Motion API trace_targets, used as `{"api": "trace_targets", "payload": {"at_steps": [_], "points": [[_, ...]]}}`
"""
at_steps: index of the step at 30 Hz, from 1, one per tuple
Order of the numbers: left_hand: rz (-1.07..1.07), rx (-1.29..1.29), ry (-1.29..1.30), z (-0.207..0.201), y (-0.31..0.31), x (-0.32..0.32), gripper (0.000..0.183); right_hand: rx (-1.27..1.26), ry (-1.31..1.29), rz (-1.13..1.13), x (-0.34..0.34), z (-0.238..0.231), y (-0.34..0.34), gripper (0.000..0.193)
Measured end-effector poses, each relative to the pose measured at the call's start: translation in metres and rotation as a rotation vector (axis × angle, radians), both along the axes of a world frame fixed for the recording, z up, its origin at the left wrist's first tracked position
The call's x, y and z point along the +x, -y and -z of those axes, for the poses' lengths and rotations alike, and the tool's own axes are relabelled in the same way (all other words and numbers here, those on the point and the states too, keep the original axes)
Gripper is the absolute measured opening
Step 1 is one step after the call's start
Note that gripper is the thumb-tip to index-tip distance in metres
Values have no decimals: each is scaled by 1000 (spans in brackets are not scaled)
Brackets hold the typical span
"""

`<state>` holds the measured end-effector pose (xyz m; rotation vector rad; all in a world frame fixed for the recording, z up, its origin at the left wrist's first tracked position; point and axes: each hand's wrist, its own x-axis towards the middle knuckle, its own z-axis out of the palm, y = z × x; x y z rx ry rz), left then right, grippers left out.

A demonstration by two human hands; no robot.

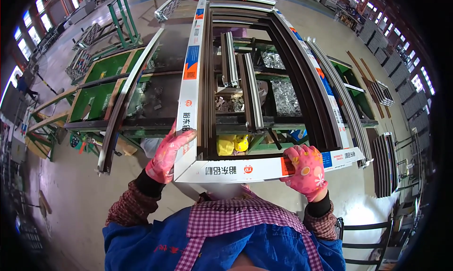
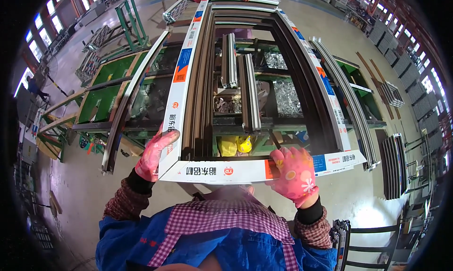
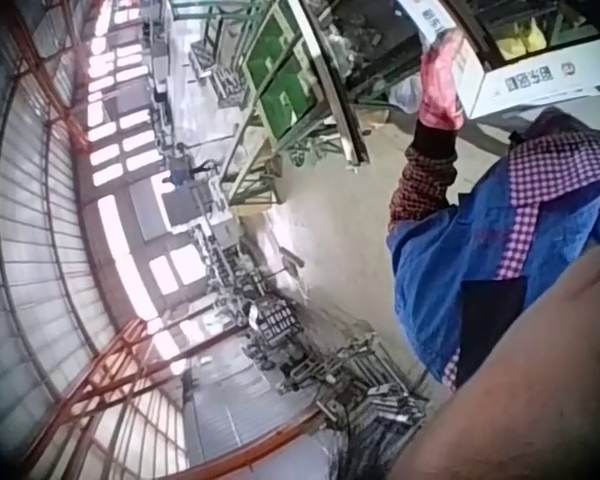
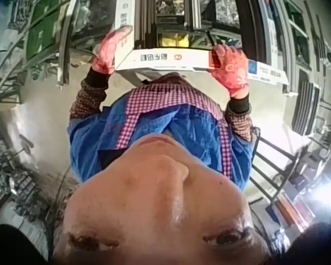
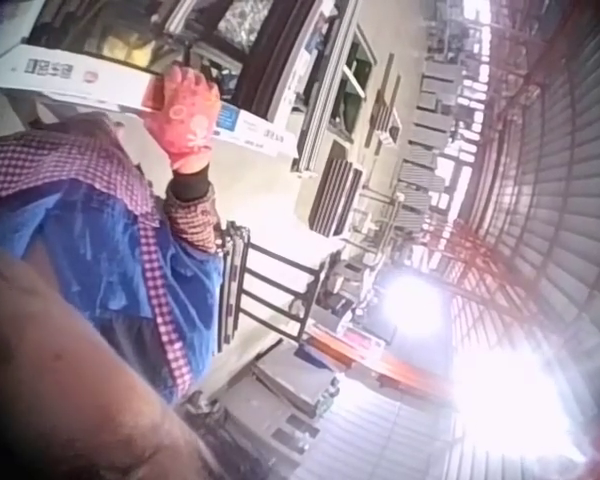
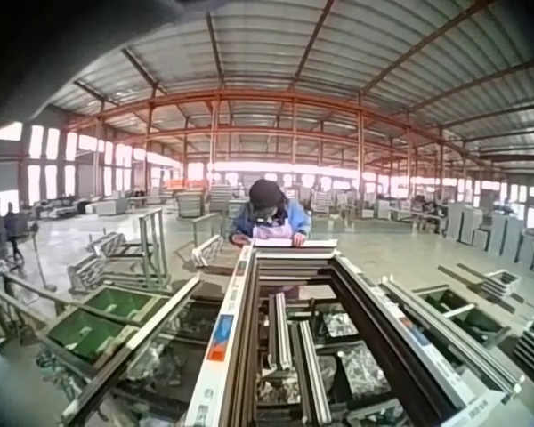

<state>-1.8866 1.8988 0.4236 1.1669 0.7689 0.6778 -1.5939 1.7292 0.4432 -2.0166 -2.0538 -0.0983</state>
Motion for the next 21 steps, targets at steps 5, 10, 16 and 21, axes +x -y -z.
{"api": "trace_targets", "payload": {"at_steps": [5, 10, 16, 21], "points": [[237, 981, -72, 31, -16, -26, 58, 4, -7, -2, 0, -1, 0, 54], [-70, -166, 97, -2, 1, 1, 62, -10, -5, 6, -1, -2, 0, 55], [-61, -232, 132, 3, -1, -1, 63, -33, -14, 14, -2, -4, 1, 55], [4, -93, 124, 2, 1, -6, 61, -37, -7, 20, -3, -4, 2, 55]]}}
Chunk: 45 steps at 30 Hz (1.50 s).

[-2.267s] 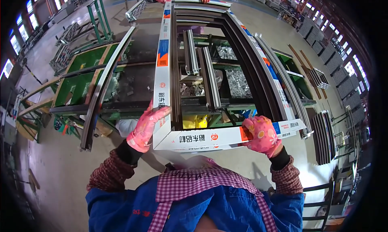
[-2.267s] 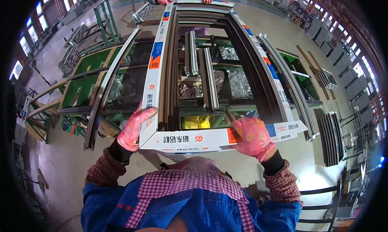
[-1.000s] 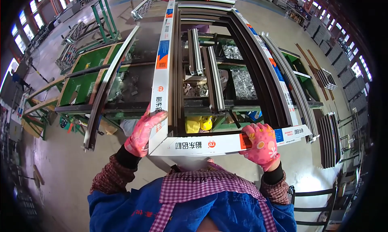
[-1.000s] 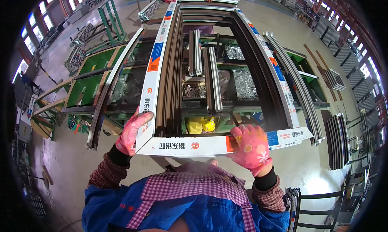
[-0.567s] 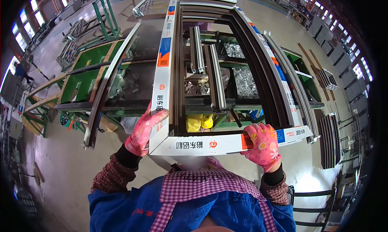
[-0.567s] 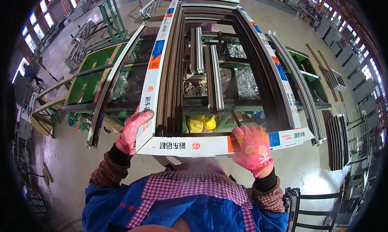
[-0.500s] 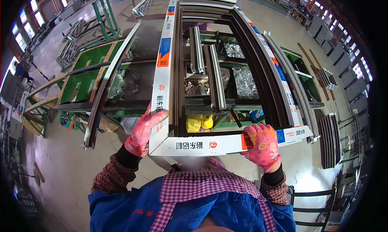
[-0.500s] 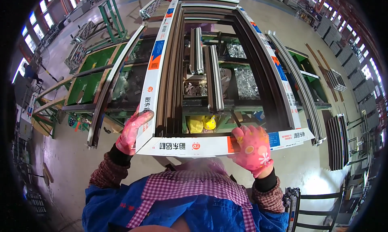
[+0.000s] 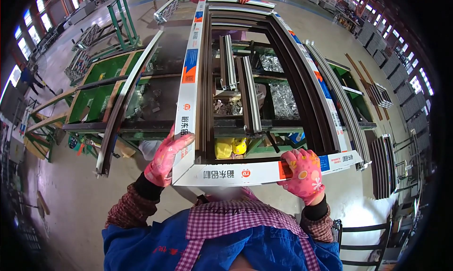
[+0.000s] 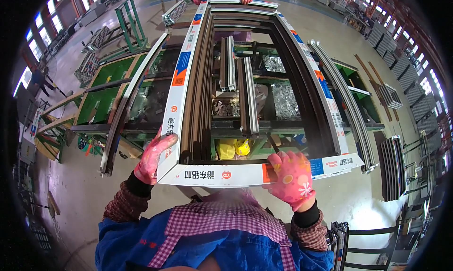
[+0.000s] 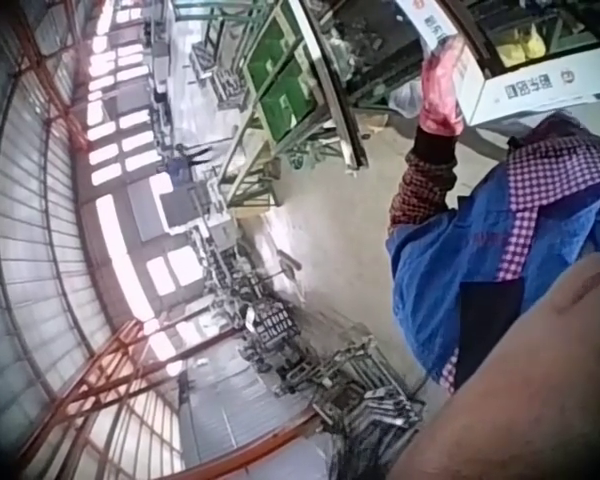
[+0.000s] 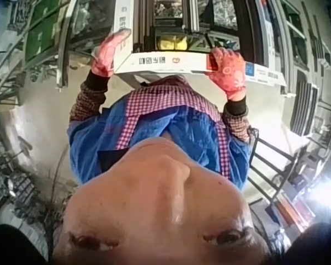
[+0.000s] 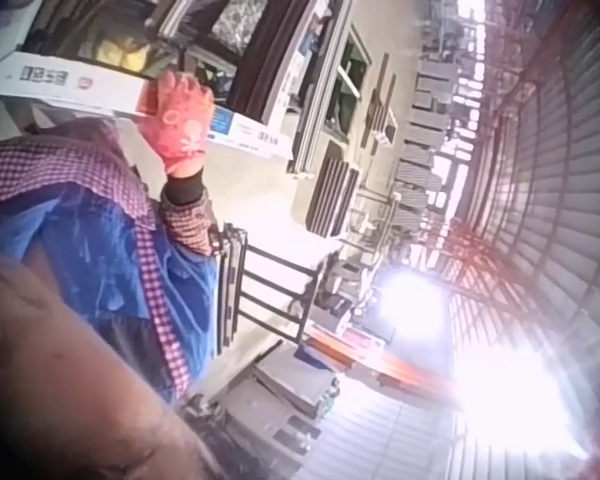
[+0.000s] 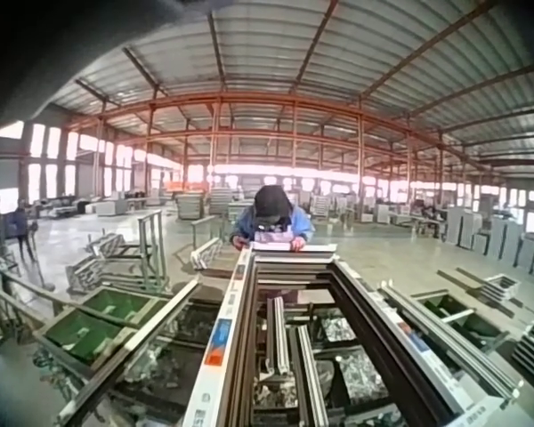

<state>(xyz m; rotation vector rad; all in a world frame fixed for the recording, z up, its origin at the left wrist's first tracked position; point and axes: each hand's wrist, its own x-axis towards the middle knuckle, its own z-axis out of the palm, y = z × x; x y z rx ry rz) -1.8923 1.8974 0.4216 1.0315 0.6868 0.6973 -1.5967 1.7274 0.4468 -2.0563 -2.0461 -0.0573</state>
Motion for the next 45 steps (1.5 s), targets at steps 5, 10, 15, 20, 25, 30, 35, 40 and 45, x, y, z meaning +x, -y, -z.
{"api": "trace_targets", "payload": {"at_steps": [5, 10, 15, 20, 25, 30, 35, 40, 45], "points": [[-43, -128, -5, -5, 1, 5, 59, 20, 14, 0, 2, 3, -1, 57], [-99, -39, -63, -2, -1, 7, 60, -1, 1, -1, 0, 1, -3, 56], [-4, -61, -24, 20, -7, -7, 56, 64, 25, -1, 1, 2, -1, 57], [23, 25, -18, 24, -9, -6, 55, 10, -21, -10, 0, 2, 0, 57], [-4, -67, -23, 11, -9, 1, 50, 19, 8, -4, -1, 1, -1, 56], [55, 170, -102, 44, -19, -18, 41, 11, 7, -2, 0, 1, -2, 55], [-40, -36, 25, 0, -4, 4, 50, -4, -12, 15, -1, -1, -3, 54], [-102, -48, -39, -2, -1, 7, 61, -15, -1, 4, 2, -3, -2, 53], [-164, 320, -171, -8, -7, -1, 59, 49, -303, -275, 39, -19, 19, 73]]}}
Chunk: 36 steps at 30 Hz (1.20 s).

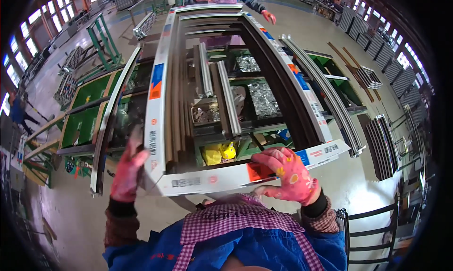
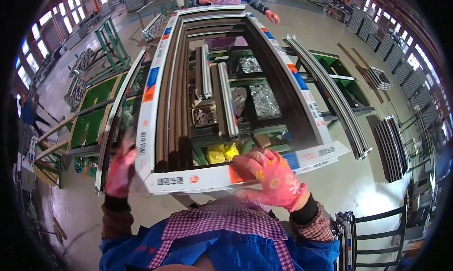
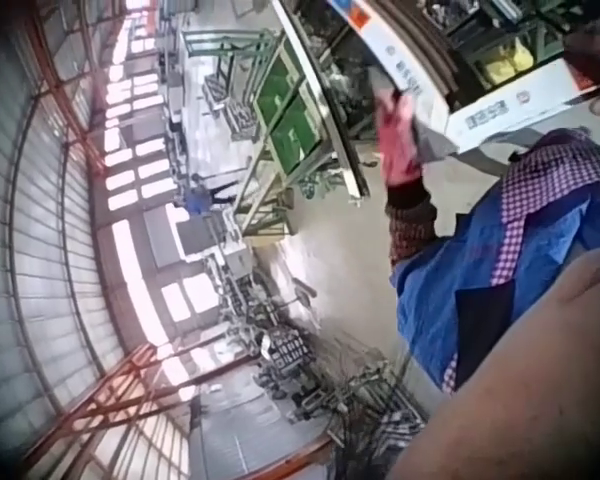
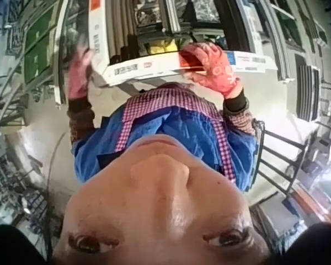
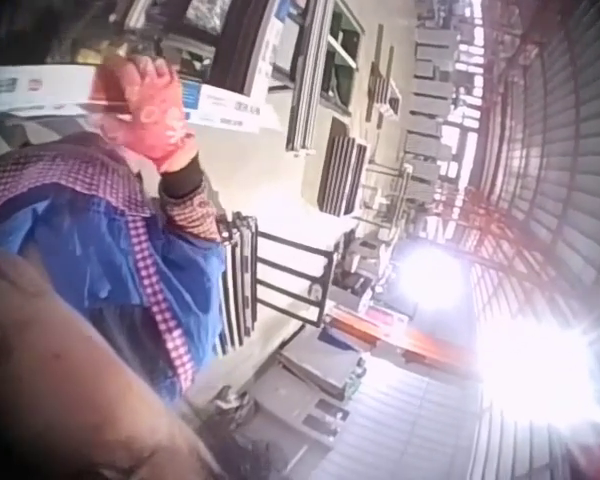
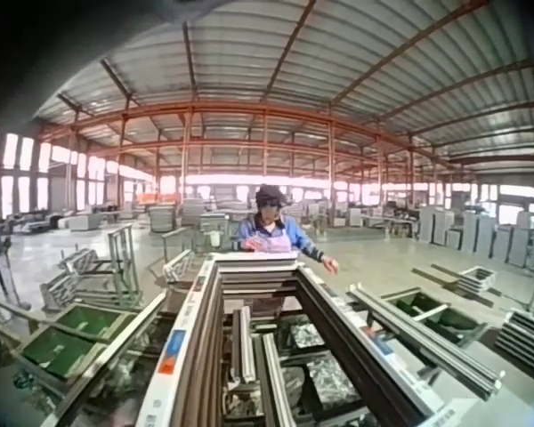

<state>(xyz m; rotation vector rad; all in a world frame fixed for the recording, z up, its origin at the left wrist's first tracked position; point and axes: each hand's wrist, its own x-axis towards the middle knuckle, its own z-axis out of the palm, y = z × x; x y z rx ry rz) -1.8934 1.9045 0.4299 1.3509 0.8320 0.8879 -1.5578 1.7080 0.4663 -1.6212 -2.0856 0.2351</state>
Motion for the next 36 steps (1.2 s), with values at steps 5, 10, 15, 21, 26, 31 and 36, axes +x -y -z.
{"api": "trace_targets", "payload": {"at_steps": [5, 10, 15, 21, 26, 31, 36], "points": [[-171, 374, -69, -40, 47, -17, 49, 238, -42, 143, 107, -30, 55, 63], [-226, 535, -162, -58, 126, 96, 44, 242, -307, 567, 275, -8, 91, 29], [164, 831, -549, -56, 158, 237, 53, -114, -81, 992, 501, 152, 97, 45], [226, 1124, -842, -19, 182, 333, 77, -549, 192, 1111, 604, 281, 91, 91], [119, 1109, -985, -14, 196, 343, 77, -420, 88, 1156, 614, 259, 88, 87], [89, 1104, -1061, -13, 199, 346, 75, -926, -577, 834, 617, 275, 90, 68], [74, 1156, -1044, -8, 191, 350, 72, -549, -867, 127, 596, 349, 84, 46]]}}
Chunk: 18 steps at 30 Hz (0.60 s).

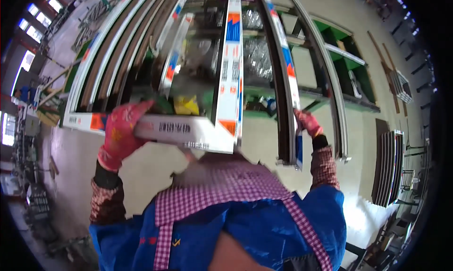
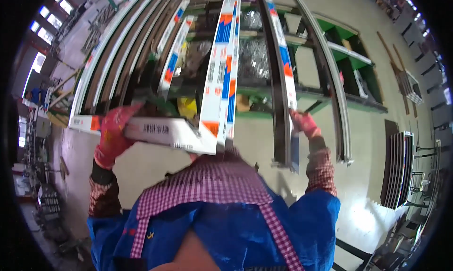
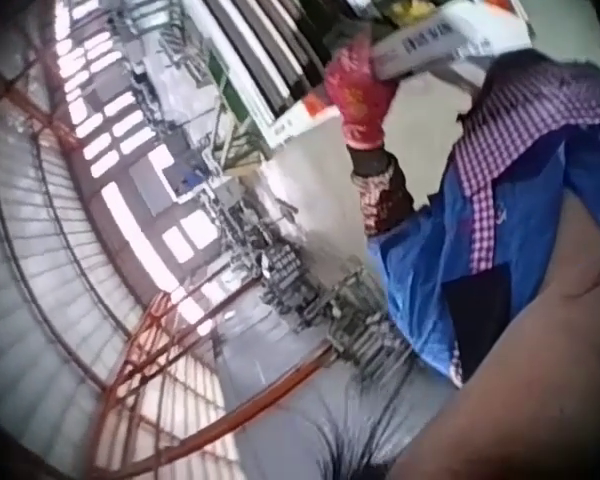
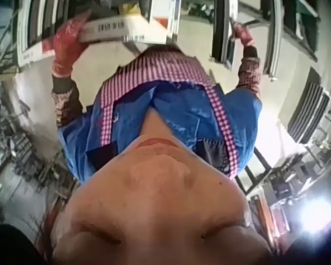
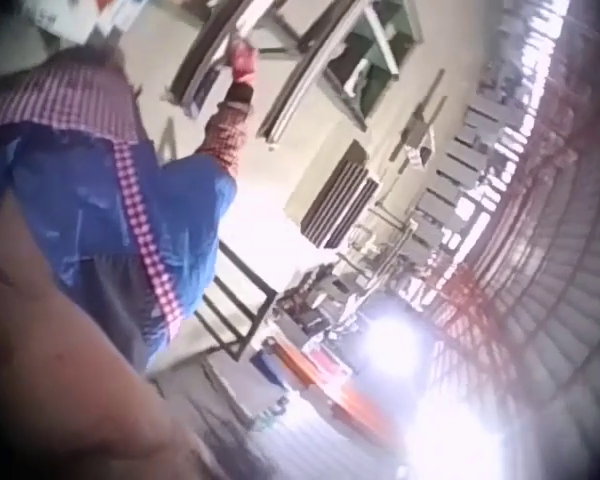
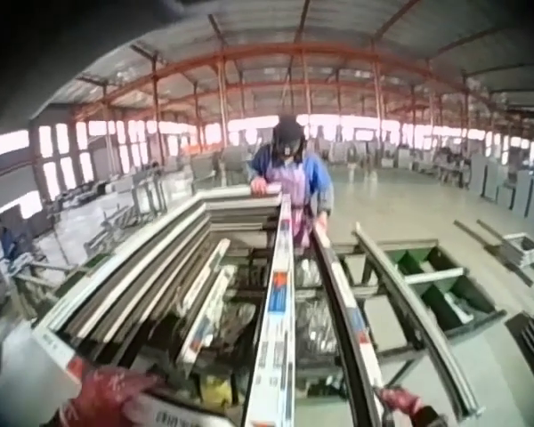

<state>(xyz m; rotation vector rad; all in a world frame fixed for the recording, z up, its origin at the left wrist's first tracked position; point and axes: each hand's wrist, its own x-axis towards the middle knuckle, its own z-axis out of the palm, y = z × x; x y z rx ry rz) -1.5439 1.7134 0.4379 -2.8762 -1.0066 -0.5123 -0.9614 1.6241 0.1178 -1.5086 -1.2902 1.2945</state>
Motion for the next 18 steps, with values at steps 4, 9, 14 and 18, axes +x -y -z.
{"api": "trace_targets", "payload": {"at_steps": [4, 9, 14, 18], "points": [[-97, 12, -94, 2, 2, 11, 69, -78, -155, 243, -78, -55, -17, 27], [-151, 69, -117, 16, 4, 10, 62, 586, 365, 165, -85, -108, -44, 26], [-197, 58, -125, 17, 12, 3, 64, 118, -837, 288, -137, -242, -65, 26], [-103, 134, -100, 11, 9, 3, 65, 130, -859, 153, -161, -262, -90, 27]]}}
